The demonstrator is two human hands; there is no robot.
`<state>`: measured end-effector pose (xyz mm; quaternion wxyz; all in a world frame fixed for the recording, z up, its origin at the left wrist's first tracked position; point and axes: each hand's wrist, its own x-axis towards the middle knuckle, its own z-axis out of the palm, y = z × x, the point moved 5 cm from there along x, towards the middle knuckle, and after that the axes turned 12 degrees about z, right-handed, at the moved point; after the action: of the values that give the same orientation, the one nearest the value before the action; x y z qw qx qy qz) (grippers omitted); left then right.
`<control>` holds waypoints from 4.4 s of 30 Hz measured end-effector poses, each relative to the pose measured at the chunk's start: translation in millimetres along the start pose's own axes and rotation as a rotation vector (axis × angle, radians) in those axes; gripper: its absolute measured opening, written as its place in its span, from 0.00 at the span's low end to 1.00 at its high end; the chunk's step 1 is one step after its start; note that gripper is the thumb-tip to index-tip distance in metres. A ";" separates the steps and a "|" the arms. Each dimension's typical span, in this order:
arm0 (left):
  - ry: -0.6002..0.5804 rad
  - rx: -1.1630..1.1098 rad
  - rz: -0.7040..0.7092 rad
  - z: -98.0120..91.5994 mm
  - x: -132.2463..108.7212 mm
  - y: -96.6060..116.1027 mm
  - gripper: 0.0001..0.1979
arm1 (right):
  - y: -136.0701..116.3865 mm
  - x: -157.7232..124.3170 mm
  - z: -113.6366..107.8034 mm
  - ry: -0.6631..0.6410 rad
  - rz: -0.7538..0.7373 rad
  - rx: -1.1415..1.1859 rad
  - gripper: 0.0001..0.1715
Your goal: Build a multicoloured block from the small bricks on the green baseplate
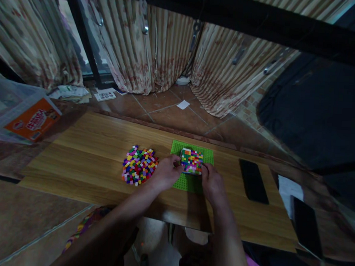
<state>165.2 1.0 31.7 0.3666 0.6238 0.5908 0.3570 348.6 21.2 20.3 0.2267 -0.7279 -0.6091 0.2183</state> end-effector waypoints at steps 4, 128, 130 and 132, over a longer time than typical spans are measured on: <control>0.004 -0.020 0.001 0.5 -0.7 2.7 0.14 | -0.1 -2.3 5.4 0.005 0.012 -0.020 0.22; -0.176 0.489 0.097 -4.9 -12.0 0.8 0.18 | -22.7 -29.1 13.4 0.192 0.104 0.610 0.19; -0.134 0.464 0.096 -5.4 -11.1 0.4 0.20 | -22.2 -27.3 14.7 0.194 0.110 0.621 0.19; -0.115 0.444 0.102 -4.2 -11.0 1.5 0.20 | -22.4 -26.2 15.9 0.197 0.115 0.616 0.19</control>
<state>161.7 -9.9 34.8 0.2348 0.7376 0.6006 0.2002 317.3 -0.2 22.0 0.4816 -0.6758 -0.4476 0.3332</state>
